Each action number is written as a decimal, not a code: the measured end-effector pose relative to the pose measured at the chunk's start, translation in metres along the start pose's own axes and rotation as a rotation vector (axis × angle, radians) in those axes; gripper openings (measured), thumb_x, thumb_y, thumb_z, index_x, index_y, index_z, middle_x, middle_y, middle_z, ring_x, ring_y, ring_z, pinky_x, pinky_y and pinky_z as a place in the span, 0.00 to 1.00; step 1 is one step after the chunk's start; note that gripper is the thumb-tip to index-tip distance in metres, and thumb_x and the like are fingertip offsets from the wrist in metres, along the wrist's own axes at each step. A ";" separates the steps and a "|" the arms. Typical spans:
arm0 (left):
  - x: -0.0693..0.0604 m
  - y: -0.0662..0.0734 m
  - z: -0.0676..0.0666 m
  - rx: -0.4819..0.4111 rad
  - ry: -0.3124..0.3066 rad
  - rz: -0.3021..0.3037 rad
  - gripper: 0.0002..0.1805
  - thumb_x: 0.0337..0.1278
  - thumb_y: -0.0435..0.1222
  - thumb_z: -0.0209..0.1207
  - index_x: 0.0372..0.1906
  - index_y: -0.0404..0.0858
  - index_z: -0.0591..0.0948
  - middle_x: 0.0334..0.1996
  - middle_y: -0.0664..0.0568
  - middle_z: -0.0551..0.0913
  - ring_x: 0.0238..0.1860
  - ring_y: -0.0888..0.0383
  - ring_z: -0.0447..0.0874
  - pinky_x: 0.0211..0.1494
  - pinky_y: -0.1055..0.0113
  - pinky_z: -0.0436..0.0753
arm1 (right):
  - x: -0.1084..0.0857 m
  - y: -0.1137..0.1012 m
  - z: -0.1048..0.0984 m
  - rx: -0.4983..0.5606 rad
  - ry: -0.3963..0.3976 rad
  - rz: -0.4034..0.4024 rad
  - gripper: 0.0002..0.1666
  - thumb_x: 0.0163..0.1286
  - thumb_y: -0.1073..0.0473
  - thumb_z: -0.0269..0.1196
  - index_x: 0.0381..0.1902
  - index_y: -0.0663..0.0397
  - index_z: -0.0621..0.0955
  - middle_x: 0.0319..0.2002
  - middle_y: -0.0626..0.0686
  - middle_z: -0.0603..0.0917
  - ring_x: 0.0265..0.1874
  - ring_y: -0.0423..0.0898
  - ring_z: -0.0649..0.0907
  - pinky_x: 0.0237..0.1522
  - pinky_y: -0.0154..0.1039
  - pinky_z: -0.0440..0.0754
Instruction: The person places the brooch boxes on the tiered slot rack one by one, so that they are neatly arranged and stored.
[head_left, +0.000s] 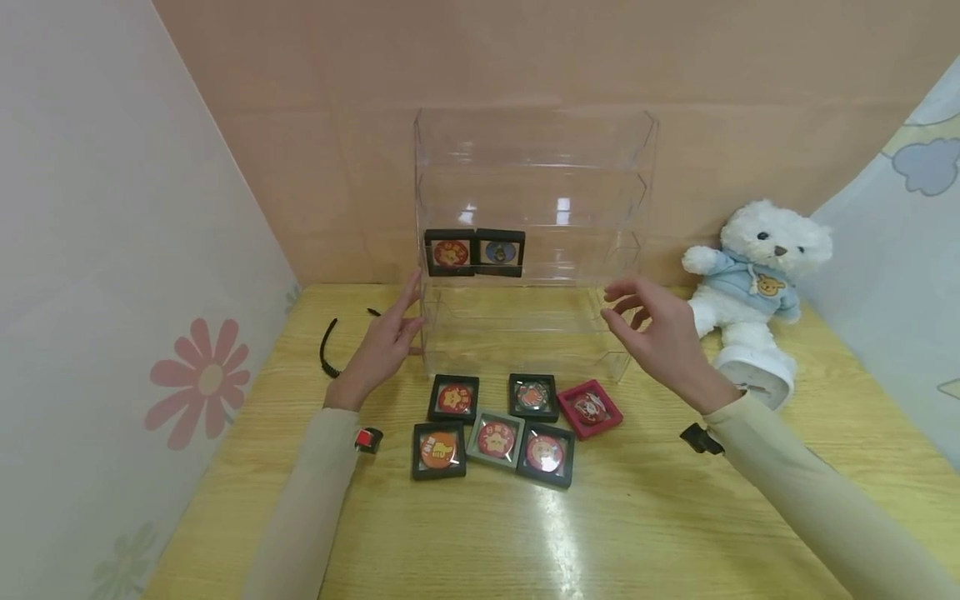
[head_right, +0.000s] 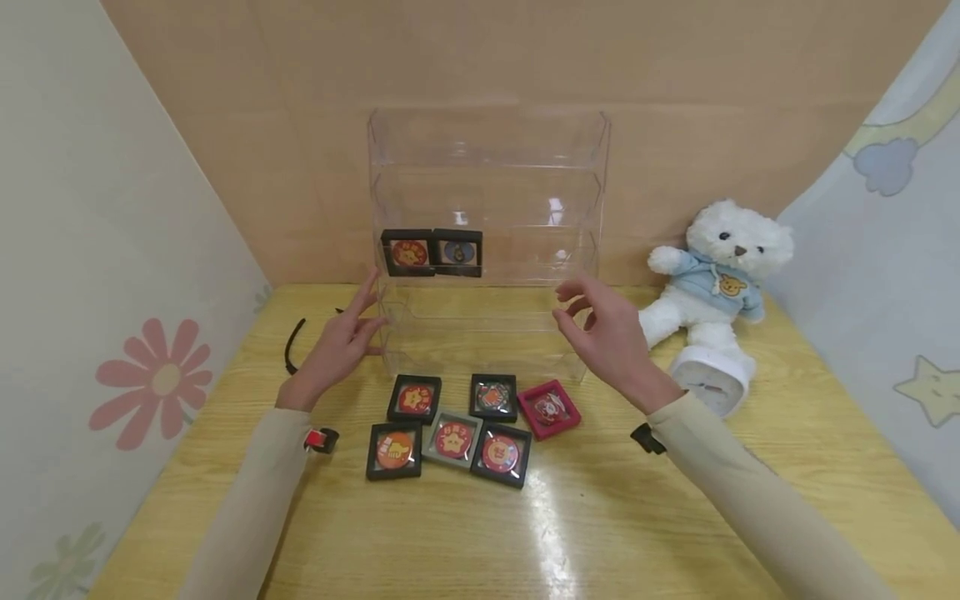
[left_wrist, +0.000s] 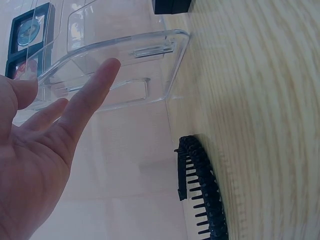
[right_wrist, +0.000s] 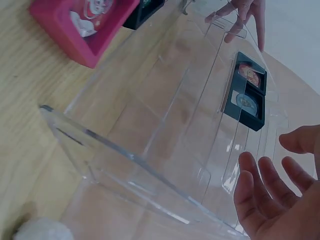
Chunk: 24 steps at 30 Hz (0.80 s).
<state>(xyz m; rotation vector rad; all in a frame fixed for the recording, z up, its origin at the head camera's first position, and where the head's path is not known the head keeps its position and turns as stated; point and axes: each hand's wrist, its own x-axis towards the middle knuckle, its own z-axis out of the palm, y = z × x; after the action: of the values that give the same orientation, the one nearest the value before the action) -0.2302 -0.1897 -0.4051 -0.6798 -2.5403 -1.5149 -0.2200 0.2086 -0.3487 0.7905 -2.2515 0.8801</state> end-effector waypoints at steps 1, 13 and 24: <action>0.000 0.000 0.000 0.002 0.000 0.001 0.41 0.81 0.33 0.45 0.81 0.66 0.40 0.78 0.39 0.54 0.61 0.36 0.77 0.41 0.53 0.90 | -0.003 0.000 -0.002 -0.003 -0.007 0.007 0.16 0.63 0.70 0.71 0.49 0.61 0.82 0.40 0.52 0.86 0.34 0.46 0.86 0.27 0.28 0.79; 0.000 0.000 -0.001 -0.015 -0.003 -0.029 0.41 0.81 0.35 0.45 0.80 0.72 0.40 0.79 0.43 0.54 0.62 0.36 0.77 0.42 0.49 0.90 | -0.049 0.003 -0.023 -0.023 -0.173 0.129 0.14 0.66 0.68 0.70 0.48 0.56 0.82 0.40 0.47 0.86 0.34 0.38 0.84 0.30 0.26 0.81; 0.000 0.001 0.000 -0.005 -0.002 -0.036 0.41 0.81 0.36 0.46 0.80 0.71 0.40 0.78 0.44 0.55 0.61 0.40 0.78 0.41 0.60 0.90 | -0.091 0.020 -0.027 0.026 -0.317 0.184 0.14 0.66 0.67 0.70 0.49 0.52 0.82 0.39 0.46 0.87 0.35 0.38 0.85 0.30 0.29 0.83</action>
<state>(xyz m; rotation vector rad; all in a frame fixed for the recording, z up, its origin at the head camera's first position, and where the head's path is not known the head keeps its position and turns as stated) -0.2297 -0.1894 -0.4046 -0.6403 -2.5649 -1.5325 -0.1668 0.2683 -0.4031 0.7891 -2.6300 0.9222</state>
